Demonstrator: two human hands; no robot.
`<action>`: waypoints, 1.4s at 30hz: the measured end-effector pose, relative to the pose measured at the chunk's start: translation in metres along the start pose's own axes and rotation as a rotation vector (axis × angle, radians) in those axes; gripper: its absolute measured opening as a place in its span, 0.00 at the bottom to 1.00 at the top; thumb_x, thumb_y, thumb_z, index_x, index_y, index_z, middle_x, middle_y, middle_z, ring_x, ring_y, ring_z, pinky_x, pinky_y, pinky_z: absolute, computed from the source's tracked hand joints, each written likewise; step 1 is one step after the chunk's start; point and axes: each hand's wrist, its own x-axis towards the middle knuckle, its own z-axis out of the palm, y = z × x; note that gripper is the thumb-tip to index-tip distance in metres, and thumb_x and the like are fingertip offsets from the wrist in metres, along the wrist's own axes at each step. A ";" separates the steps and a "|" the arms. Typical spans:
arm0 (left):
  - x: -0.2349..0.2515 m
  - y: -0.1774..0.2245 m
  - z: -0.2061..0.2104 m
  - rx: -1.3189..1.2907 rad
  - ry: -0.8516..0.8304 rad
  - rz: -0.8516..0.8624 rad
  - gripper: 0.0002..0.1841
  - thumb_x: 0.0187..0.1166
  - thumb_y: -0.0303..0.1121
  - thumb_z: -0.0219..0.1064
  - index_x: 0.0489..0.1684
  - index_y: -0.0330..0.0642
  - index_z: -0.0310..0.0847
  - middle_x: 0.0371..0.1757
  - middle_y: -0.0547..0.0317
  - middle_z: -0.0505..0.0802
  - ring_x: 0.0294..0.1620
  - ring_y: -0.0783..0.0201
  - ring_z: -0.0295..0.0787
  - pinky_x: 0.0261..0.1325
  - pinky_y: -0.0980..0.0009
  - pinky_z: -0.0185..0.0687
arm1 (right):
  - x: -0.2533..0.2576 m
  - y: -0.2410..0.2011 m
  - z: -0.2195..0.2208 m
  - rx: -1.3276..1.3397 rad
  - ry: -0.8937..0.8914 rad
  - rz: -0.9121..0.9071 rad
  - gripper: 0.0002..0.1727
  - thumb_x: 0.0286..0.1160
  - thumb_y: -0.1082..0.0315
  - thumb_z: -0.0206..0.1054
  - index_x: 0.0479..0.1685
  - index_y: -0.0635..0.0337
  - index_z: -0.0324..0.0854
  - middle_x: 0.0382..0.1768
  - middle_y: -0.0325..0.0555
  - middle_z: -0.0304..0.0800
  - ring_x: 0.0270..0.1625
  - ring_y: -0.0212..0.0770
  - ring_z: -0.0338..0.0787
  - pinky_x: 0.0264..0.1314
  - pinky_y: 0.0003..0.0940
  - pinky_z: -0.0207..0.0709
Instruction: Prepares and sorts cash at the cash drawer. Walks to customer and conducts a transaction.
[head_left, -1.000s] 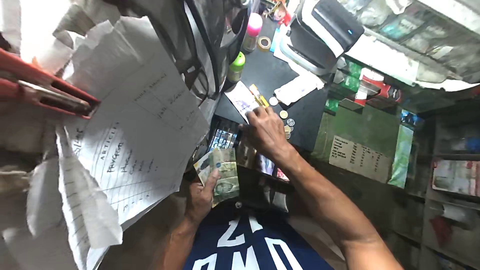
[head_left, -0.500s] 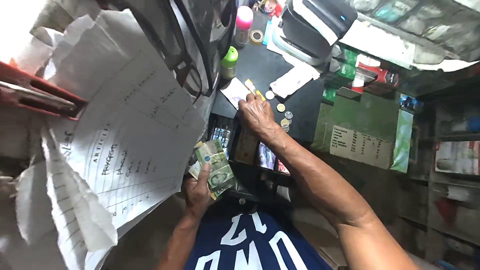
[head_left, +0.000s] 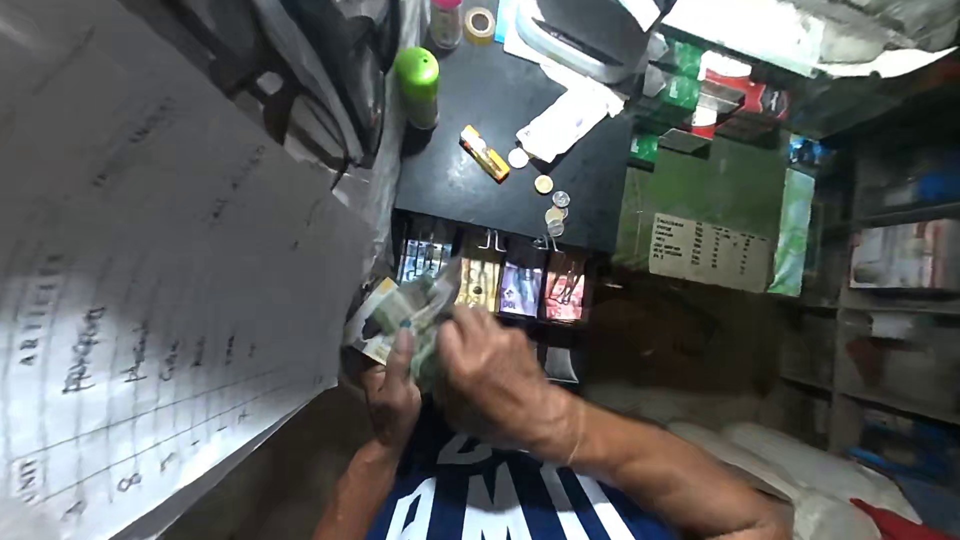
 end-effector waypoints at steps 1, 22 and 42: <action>-0.005 0.000 0.000 0.026 -0.053 -0.006 0.13 0.90 0.41 0.55 0.40 0.55 0.87 0.38 0.85 0.95 0.46 0.85 0.91 0.57 0.79 0.88 | -0.009 -0.004 0.011 0.037 -0.006 0.010 0.08 0.60 0.69 0.73 0.32 0.66 0.85 0.42 0.59 0.91 0.42 0.56 0.94 0.27 0.43 0.84; -0.010 -0.017 -0.033 0.020 -0.341 -0.106 0.12 0.89 0.28 0.55 0.51 0.30 0.84 0.41 0.51 0.98 0.40 0.53 0.99 0.51 0.56 0.97 | -0.036 0.155 -0.021 -0.094 -0.368 0.698 0.20 0.85 0.57 0.64 0.64 0.64 0.80 0.46 0.63 0.92 0.49 0.65 0.92 0.51 0.66 0.82; -0.010 -0.020 0.003 -0.003 -0.253 -0.315 0.11 0.85 0.21 0.52 0.53 0.23 0.78 0.41 0.45 0.98 0.41 0.50 0.99 0.50 0.55 0.97 | -0.049 0.192 0.014 -0.338 -0.309 0.247 0.25 0.72 0.62 0.75 0.65 0.67 0.83 0.63 0.66 0.87 0.68 0.67 0.83 0.65 0.66 0.72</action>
